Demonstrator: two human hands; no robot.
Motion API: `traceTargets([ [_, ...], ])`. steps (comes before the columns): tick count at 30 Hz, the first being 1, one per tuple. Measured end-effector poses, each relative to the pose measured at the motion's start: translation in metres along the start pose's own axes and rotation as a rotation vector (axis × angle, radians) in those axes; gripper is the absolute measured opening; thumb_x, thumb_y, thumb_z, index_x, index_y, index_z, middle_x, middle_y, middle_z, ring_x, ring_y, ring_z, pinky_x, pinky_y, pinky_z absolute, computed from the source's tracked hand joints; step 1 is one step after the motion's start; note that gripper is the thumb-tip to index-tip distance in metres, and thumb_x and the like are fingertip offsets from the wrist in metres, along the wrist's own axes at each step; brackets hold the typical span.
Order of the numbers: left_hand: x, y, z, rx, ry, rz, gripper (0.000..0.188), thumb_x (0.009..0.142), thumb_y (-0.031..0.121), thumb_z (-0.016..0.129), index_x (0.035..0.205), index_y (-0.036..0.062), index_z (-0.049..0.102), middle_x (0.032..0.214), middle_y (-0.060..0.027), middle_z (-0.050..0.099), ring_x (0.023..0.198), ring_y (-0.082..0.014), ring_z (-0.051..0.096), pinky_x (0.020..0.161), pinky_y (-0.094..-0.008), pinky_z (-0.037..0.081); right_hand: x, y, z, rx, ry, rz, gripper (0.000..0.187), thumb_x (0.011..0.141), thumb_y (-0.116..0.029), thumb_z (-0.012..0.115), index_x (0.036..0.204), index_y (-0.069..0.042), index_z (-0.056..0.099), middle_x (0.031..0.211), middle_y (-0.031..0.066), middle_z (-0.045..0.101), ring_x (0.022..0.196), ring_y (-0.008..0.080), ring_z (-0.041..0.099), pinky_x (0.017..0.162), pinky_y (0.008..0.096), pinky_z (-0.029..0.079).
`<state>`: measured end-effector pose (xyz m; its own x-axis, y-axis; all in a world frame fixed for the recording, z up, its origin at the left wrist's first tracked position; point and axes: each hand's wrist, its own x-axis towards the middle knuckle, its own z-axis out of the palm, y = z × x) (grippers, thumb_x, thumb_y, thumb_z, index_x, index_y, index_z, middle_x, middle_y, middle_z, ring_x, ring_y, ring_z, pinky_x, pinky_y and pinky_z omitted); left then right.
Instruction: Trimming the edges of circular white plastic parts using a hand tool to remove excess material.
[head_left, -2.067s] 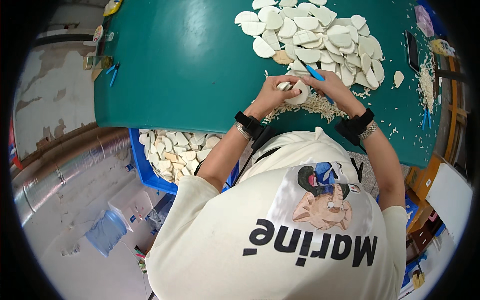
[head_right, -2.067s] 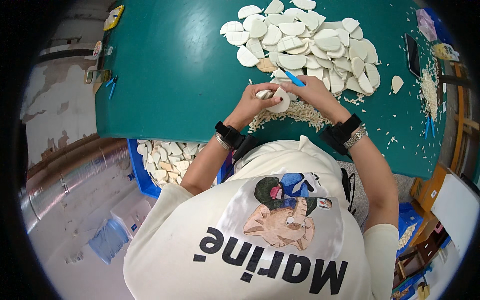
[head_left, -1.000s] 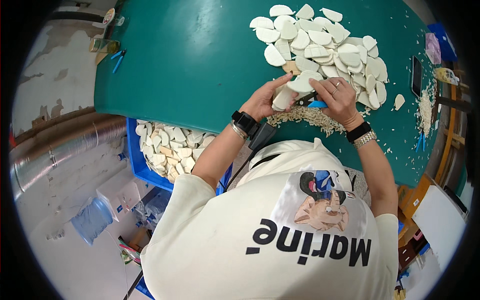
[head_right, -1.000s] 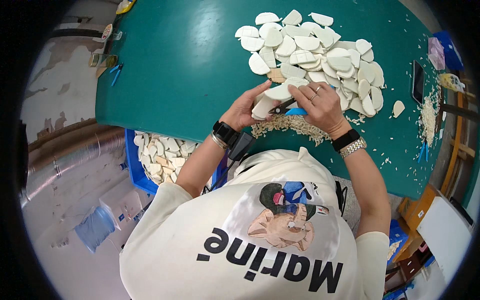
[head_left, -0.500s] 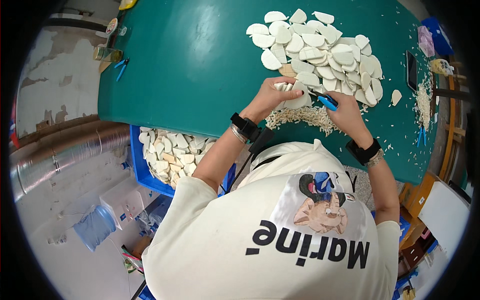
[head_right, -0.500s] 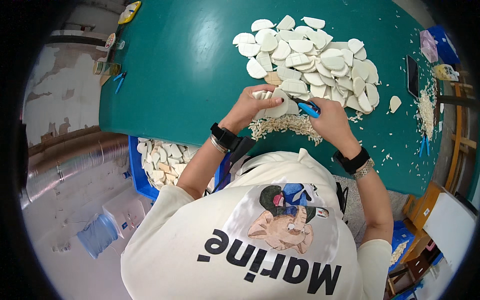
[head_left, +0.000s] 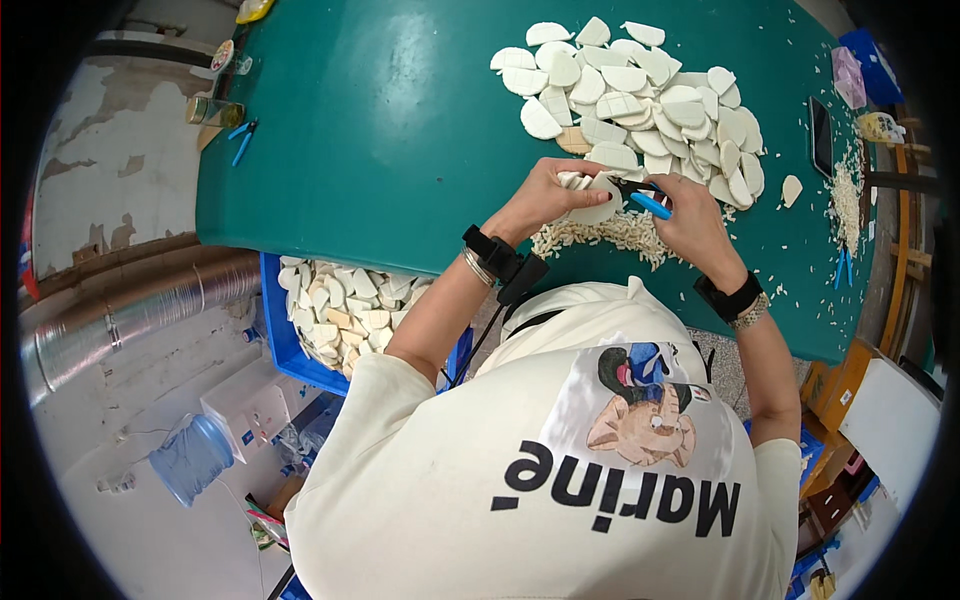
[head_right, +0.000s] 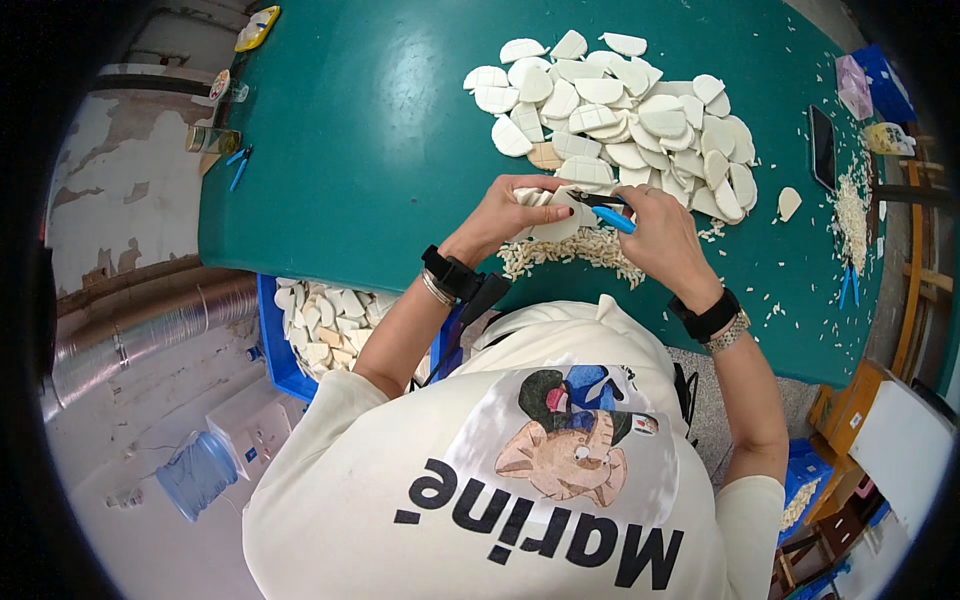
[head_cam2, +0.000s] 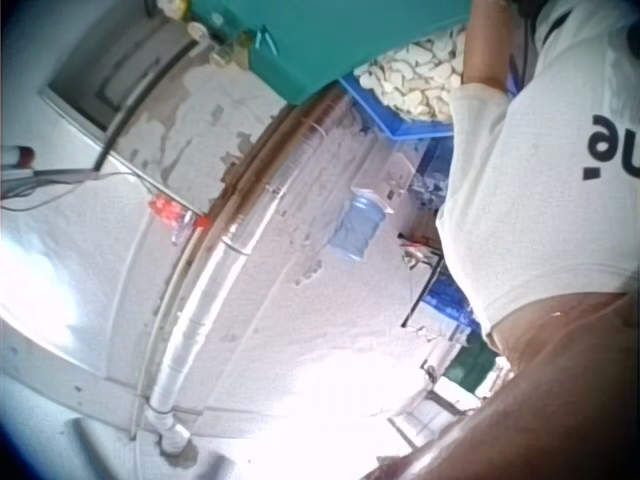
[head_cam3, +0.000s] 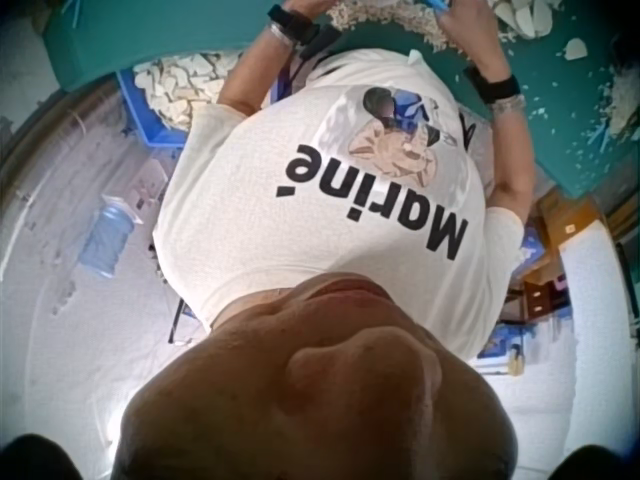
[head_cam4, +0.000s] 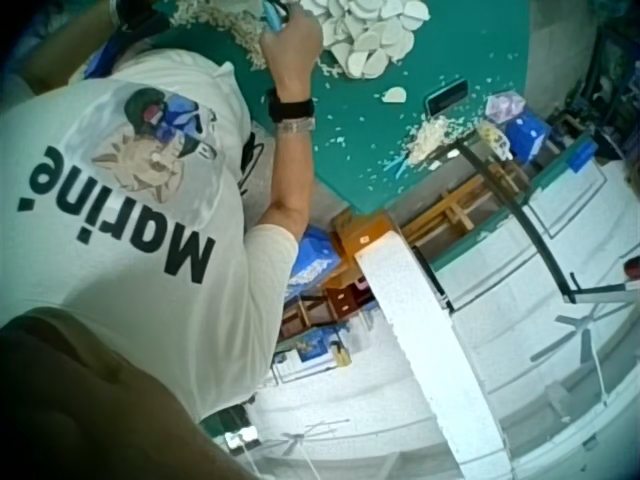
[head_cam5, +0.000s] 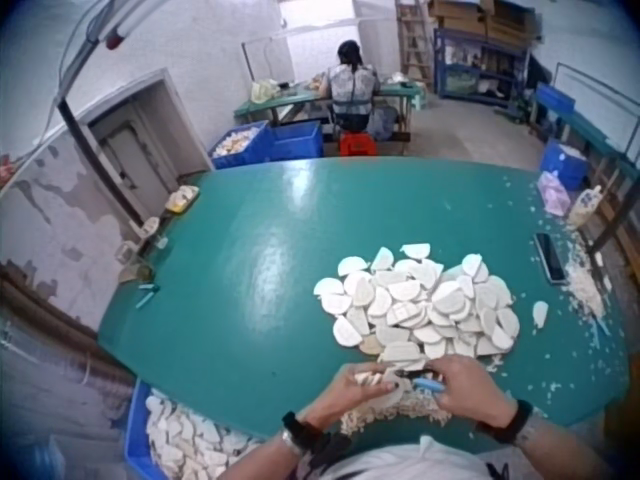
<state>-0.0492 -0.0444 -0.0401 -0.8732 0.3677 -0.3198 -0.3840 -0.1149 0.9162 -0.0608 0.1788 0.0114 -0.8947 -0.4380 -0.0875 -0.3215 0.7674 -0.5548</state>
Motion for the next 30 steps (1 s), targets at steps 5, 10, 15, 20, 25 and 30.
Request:
traceTargets([
  [5,0.0003,0.0015,-0.0001,0.020,0.007,-0.003,0.035,0.079,0.011,0.075,0.112,0.0014,0.066,0.095,-0.0055,0.068,0.083,-0.0098,0.063,0.073,-0.0245,0.052,0.0003,0.0001,0.0014,-0.059,0.041,-0.041,0.029,0.070,-0.002,0.060,0.098,0.000,0.064,0.078,0.0150,0.062,0.073,0.0336,0.060,0.065,0.0429,0.046],
  [10,0.0012,0.0008,-0.0002,0.061,0.012,0.000,0.035,0.079,0.011,0.075,0.111,0.0022,0.066,0.094,-0.0050,0.069,0.081,-0.0091,0.062,0.072,-0.0239,0.051,0.0012,-0.0022,-0.0001,-0.119,-0.011,-0.016,0.032,0.074,-0.002,0.060,0.105,-0.001,0.063,0.081,0.0139,0.062,0.072,0.0316,0.060,0.065,0.0407,0.046],
  [15,0.0032,0.0008,-0.0006,0.074,-0.004,0.005,0.036,0.078,0.012,0.077,0.111,0.0023,0.067,0.094,-0.0049,0.069,0.081,-0.0086,0.062,0.071,-0.0237,0.051,0.0020,-0.0011,0.0028,-0.023,-0.003,-0.017,0.029,0.072,-0.002,0.060,0.101,-0.001,0.064,0.078,0.0149,0.061,0.072,0.0329,0.060,0.064,0.0415,0.046],
  [20,0.0039,0.0020,-0.0005,0.055,-0.005,-0.009,0.037,0.077,0.013,0.077,0.111,0.0021,0.067,0.093,-0.0048,0.069,0.079,-0.0080,0.062,0.071,-0.0234,0.051,0.0012,-0.0026,0.0009,-0.048,-0.004,0.006,0.031,0.074,-0.001,0.060,0.105,-0.002,0.064,0.080,0.0151,0.062,0.072,0.0330,0.060,0.065,0.0408,0.046],
  [25,0.0035,0.0039,0.0008,-0.011,0.004,-0.033,0.037,0.075,0.009,0.078,0.109,0.0009,0.067,0.089,-0.0022,0.067,0.077,-0.0073,0.058,0.069,-0.0236,0.048,0.0004,-0.0027,-0.0001,-0.118,0.032,-0.029,0.031,0.073,-0.001,0.060,0.103,-0.002,0.064,0.078,0.0151,0.062,0.072,0.0335,0.060,0.064,0.0417,0.046],
  [30,0.0013,0.0037,0.0012,0.037,0.002,-0.047,0.038,0.075,0.010,0.078,0.109,0.0007,0.067,0.090,-0.0023,0.067,0.077,-0.0078,0.059,0.069,-0.0237,0.048,-0.0019,-0.0007,0.0023,-0.109,0.038,-0.050,0.025,0.075,-0.003,0.061,0.099,-0.002,0.065,0.077,0.0163,0.063,0.069,0.0345,0.061,0.062,0.0433,0.046],
])
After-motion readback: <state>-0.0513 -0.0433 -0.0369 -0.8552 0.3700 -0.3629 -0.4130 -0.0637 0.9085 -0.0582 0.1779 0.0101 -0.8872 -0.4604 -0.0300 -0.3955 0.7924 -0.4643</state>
